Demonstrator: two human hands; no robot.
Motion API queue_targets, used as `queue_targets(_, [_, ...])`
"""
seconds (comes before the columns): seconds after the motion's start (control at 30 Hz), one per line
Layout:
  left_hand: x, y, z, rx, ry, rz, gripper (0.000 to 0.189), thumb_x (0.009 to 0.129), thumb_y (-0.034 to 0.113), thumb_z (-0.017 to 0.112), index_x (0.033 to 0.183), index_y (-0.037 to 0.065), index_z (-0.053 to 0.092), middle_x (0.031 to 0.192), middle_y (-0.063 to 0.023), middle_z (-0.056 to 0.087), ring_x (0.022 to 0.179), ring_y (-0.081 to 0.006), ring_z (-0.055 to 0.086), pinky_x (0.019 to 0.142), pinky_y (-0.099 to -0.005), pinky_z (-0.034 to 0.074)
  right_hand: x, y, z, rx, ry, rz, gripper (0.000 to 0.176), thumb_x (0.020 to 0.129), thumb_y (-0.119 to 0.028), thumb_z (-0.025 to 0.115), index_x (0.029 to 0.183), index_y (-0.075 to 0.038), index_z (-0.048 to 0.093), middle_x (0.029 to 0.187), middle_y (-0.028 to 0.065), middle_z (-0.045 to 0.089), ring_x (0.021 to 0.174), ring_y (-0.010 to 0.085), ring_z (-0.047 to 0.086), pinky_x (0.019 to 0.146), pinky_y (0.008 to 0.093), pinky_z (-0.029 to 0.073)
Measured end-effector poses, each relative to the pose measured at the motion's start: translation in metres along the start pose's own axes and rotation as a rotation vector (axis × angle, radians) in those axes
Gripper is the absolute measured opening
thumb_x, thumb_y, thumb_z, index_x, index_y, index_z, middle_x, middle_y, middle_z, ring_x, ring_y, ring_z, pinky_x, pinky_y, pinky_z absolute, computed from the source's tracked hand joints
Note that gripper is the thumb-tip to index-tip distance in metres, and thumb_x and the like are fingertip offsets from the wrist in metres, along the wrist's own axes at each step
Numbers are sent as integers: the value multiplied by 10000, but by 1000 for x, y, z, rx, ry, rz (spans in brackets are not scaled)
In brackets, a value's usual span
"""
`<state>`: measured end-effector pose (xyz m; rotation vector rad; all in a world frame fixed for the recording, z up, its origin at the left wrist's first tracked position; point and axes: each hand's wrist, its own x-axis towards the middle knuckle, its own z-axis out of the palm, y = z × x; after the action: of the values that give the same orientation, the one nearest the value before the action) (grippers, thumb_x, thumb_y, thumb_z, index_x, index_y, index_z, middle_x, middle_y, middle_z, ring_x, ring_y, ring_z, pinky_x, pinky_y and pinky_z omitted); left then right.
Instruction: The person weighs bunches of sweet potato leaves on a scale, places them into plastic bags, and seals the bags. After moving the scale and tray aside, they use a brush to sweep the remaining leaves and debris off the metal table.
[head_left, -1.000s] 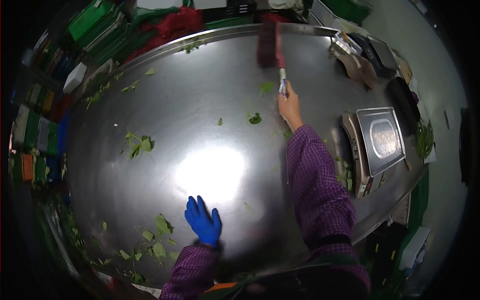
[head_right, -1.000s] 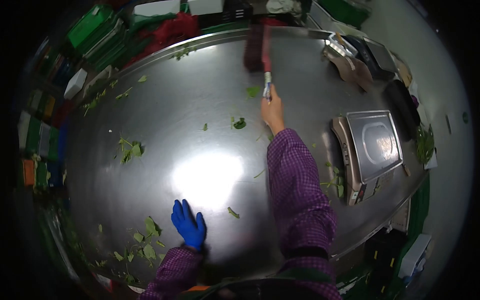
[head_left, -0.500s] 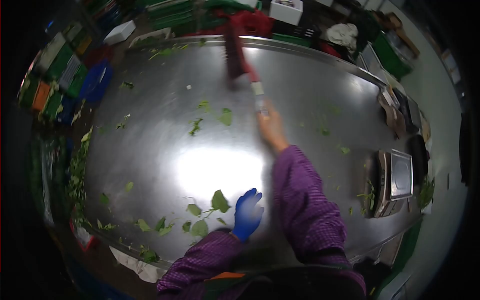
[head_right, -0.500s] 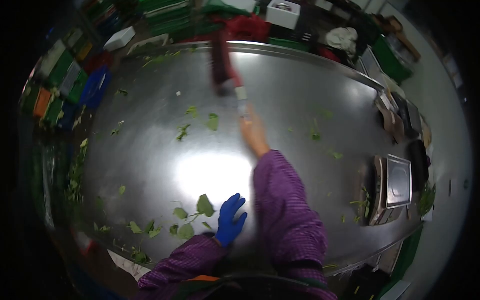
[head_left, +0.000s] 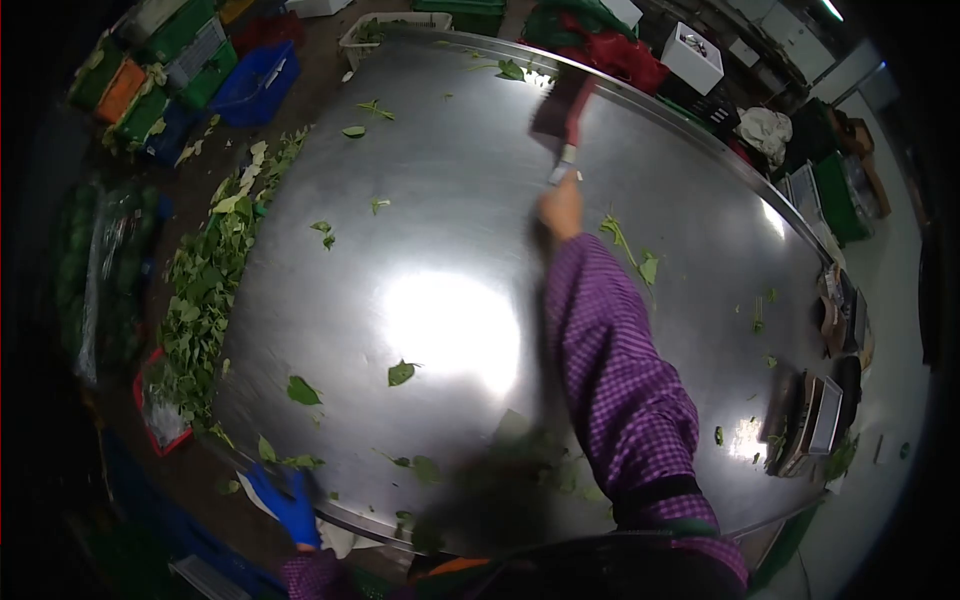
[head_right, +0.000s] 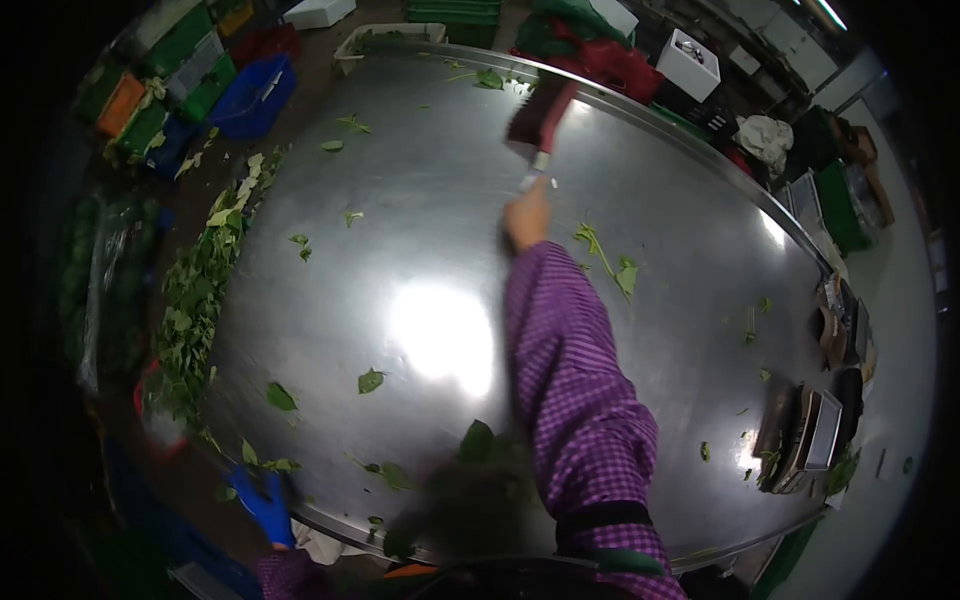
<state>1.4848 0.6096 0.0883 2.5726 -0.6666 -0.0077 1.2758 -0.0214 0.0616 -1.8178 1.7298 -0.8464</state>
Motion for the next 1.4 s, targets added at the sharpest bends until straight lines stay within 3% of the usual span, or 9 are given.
queue_targets(0.17, [1, 34, 15, -106, 51, -102, 642, 799, 194, 676, 1352, 2, 412, 1514, -214, 104, 1403, -343, 137, 1123, -446, 173, -4, -119, 103, -5, -373, -252, 535, 799, -27, 488, 1318, -58, 363, 938, 311, 609, 900, 462, 591, 773, 478, 470])
queue_targets(0.37, [1, 33, 14, -105, 32, -118, 595, 798, 158, 670, 1328, 12, 442, 1515, -209, 105, 1400, -344, 148, 1117, -451, 186, -53, -163, 85, 134, -617, -647, 463, 826, -105, 509, 1286, -103, 453, 975, 255, 626, 922, 444, 590, 808, 477, 453])
queue_targets(0.67, [5, 46, 6, 14, 9, -80, 461, 779, 127, 664, 1202, 2, 532, 1520, -198, 77, 1392, -372, 154, 1103, -450, 222, -52, -143, 79, 113, -229, 12, 651, 818, -88, 503, 1368, 57, 187, 965, 362, 579, 906, 446, 601, 821, 465, 455])
queue_targets(0.8, [9, 51, 11, -99, 32, -140, 419, 814, 138, 651, 1206, 41, 540, 1516, -199, 90, 1408, -346, 99, 1119, -461, 157, -18, -166, 141, 142, -261, -43, 647, 803, -73, 514, 1326, 115, 182, 955, 365, 580, 911, 467, 595, 819, 475, 456])
queue_targets(0.93, [12, 60, 4, 76, 41, -154, 446, 760, 154, 668, 1178, 26, 582, 1518, -163, 175, 1285, -337, 404, 965, -410, 408, -2, -203, 176, 19, -443, -285, 543, 783, -59, 525, 1276, 38, 321, 951, 306, 609, 911, 458, 592, 799, 484, 455])
queue_targets(1.03, [7, 64, 5, 78, 22, -127, 478, 760, 155, 670, 1207, 24, 564, 1506, -180, 190, 1284, -339, 400, 972, -429, 402, -25, -207, 146, 21, -620, -478, 445, 769, -42, 516, 1204, -60, 425, 915, 280, 619, 891, 447, 592, 772, 499, 451])
queue_targets(1.1, [8, 62, 4, -69, -16, -194, 508, 815, 211, 652, 1266, 31, 502, 1498, -201, 167, 1381, -344, 186, 1113, -440, 185, -48, -187, 118, 80, -655, -464, 578, 798, -71, 521, 1352, -74, 356, 930, 292, 610, 868, 442, 595, 760, 477, 463])
queue_targets(1.2, [0, 42, 14, -69, 157, -13, 575, 815, 269, 653, 1301, 23, 469, 1447, -236, 273, 1314, -351, 313, 1092, -401, 236, -98, -125, 96, 192, -332, -384, 519, 828, -13, 419, 1337, 17, 317, 775, 285, 584, 690, 424, 571, 645, 509, 433])
queue_targets(1.4, [-5, 23, 20, 104, -18, -49, 460, 870, 242, 626, 1238, -13, 518, 1490, -259, 119, 1292, -328, 357, 1095, -379, 247, -217, -31, -46, 156, -711, -489, 588, 833, -53, 437, 1407, -104, 318, 761, 220, 601, 660, 370, 598, 646, 475, 472])
